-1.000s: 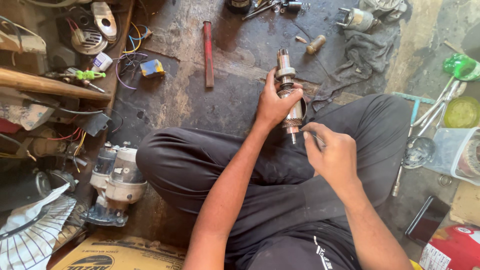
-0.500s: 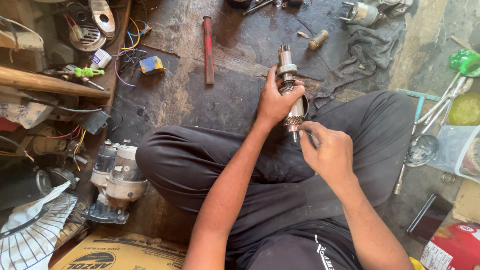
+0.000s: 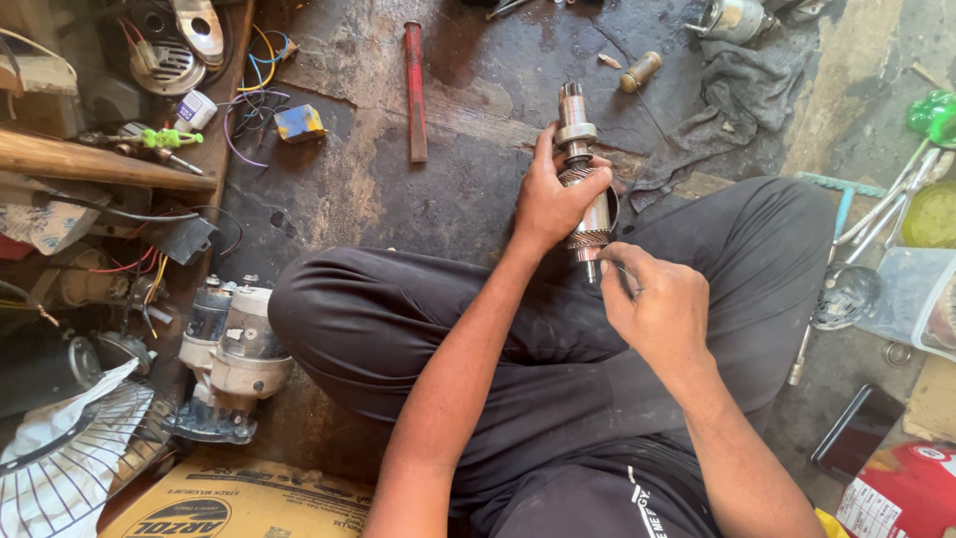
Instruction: The person sits on the workshop floor holding an electric motor armature assembly and works on its shaft, using a small punch-like tool and a wooden mallet to tap and seat components onto the assembly, repeatedly repositioning the part between taps.
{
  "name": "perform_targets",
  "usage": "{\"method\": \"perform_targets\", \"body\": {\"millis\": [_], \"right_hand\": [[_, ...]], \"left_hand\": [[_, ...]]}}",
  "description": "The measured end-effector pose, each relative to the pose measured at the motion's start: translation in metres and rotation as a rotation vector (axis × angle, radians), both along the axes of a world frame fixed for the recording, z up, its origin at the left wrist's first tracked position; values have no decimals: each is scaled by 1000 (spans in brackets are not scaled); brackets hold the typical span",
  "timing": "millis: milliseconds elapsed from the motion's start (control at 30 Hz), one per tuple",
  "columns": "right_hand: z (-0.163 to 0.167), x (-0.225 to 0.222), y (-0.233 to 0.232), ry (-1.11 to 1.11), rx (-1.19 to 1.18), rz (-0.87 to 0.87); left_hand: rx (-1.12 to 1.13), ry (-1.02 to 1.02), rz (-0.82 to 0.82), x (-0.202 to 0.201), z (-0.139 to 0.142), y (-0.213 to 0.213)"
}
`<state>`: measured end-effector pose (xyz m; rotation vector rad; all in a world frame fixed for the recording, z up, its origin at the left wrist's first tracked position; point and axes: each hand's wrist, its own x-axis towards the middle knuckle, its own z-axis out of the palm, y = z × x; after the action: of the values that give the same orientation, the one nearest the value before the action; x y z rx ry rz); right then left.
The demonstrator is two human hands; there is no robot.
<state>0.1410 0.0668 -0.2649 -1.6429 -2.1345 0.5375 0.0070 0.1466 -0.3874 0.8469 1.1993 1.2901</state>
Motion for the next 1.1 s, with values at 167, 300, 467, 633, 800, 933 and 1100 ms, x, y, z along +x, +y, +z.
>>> {"method": "perform_targets", "body": {"millis": [167,300,467,633,800,933,1100], "right_hand": [[-2,-1,0,-88,86,44],[-6,-6,-1,-150,135,50],[-3,-5,-5,-110,123,40],[-2,-1,-11,-72,129,58],[-8,-4,-8,-23,155,37],[-6,-3,-16,-34,146,28],[-5,-2,-16,-13,127,28]], "left_hand": [[17,19,18,4,-3,1],[14,51,25,7,-5,0],[19,57,29,7,0,-3],[2,71,30,5,2,-5],[-3,77,39,7,2,-7],[6,54,26,6,5,-9],[17,52,31,6,4,-9]]}}
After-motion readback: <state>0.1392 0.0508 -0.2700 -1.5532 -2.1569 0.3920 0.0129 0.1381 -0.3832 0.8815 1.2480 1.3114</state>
